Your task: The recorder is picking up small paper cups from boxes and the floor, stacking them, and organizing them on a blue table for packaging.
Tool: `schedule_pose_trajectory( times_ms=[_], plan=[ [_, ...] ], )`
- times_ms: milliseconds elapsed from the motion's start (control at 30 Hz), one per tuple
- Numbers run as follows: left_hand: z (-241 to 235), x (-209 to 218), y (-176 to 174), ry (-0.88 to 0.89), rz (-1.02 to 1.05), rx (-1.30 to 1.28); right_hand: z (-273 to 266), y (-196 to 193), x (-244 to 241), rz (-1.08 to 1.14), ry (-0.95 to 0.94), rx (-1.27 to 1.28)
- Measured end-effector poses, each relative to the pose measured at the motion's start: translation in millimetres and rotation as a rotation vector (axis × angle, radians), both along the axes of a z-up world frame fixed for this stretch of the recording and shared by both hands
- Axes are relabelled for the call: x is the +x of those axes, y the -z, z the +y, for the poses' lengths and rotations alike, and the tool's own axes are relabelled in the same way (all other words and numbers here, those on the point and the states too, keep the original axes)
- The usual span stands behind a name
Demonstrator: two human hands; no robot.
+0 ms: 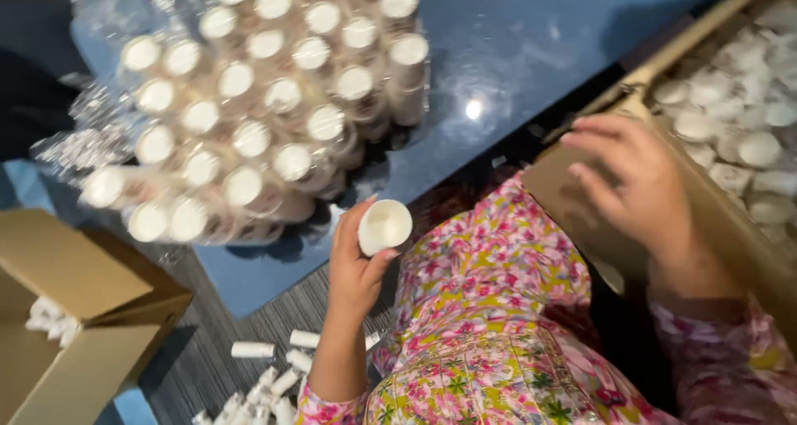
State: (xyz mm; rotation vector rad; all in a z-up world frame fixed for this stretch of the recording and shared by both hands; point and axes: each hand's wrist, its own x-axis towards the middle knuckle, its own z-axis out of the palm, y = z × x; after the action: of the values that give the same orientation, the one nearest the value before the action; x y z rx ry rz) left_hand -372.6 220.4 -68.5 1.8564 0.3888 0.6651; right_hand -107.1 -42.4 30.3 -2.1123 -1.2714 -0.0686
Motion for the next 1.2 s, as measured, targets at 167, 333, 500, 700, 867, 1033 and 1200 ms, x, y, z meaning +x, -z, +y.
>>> schedule_pose_trajectory(
  times_ms=[167,333,500,700,867,1033,1200],
  plan=[
    [0,7,9,0.025,-0.027,-0.095,-119,35,105,-0.251,0.416,-0.263],
    [1,1,20,0.032,-0.046,-0.081,-149,98,161,0.016,0.296,-0.700],
    [2,-9,31,0.020,-0.035,-0.129,-159,144,206,-0.043,0.277,-0.714],
    [1,-9,25,0.012,-0.007,-0.016,-170,179,223,0.080,0.475,-1.040],
    [0,-1,5,0.008,0.048,0.003,-166,131,221,0.087,0.493,-0.923],
    [-3,12,-11,0.033,0.110,0.022,-177,87,213,-0.425,0.434,-0.464],
    [-11,22,-23,0.055,0.097,0.032,-202,125,257,-0.438,0.393,-0.377]
  ],
)
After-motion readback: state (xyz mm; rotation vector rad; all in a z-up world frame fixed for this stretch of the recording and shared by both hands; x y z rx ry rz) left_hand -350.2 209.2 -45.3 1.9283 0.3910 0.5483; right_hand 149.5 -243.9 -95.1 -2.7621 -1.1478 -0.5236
